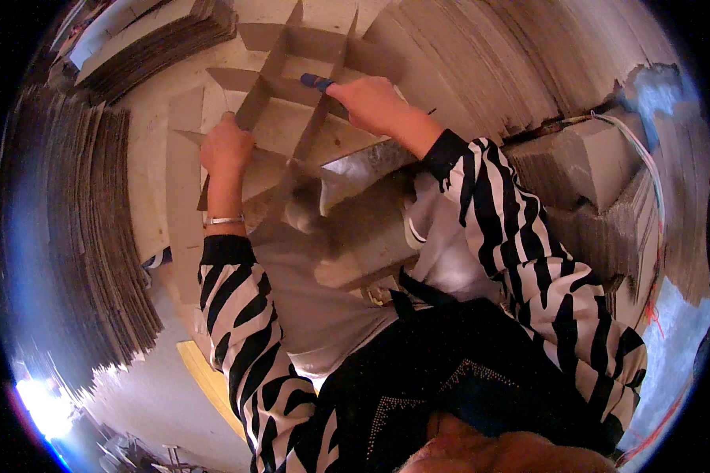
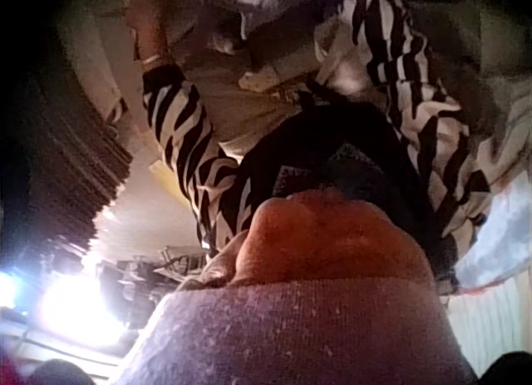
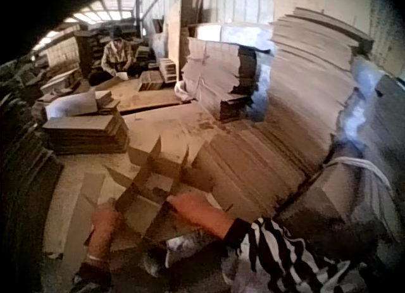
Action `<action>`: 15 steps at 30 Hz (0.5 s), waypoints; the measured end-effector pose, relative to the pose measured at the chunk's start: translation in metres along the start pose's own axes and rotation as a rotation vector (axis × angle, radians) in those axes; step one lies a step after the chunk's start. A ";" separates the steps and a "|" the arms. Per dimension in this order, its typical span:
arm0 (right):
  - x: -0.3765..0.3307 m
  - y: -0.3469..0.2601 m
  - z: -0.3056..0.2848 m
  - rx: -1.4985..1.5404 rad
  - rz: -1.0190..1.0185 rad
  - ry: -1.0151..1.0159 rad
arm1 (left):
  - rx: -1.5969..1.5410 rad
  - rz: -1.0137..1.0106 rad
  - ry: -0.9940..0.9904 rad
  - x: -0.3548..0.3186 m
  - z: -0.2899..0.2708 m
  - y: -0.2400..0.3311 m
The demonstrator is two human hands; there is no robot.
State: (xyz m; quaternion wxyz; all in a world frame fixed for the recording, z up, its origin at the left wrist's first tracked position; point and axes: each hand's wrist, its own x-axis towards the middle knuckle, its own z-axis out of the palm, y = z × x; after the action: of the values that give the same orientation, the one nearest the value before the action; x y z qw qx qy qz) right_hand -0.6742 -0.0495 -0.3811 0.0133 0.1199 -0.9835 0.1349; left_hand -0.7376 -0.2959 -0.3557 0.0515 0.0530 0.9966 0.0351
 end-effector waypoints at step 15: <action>-0.026 0.031 0.049 0.776 0.016 0.237 | -0.692 0.363 -0.363 -0.036 0.001 0.035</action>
State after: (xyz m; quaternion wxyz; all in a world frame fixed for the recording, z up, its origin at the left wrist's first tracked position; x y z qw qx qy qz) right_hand -0.6562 -0.0279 -0.4374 0.0792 0.0918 -0.8522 0.5090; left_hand -0.6983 -0.2648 -0.3504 0.2338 0.2123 0.8755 0.3657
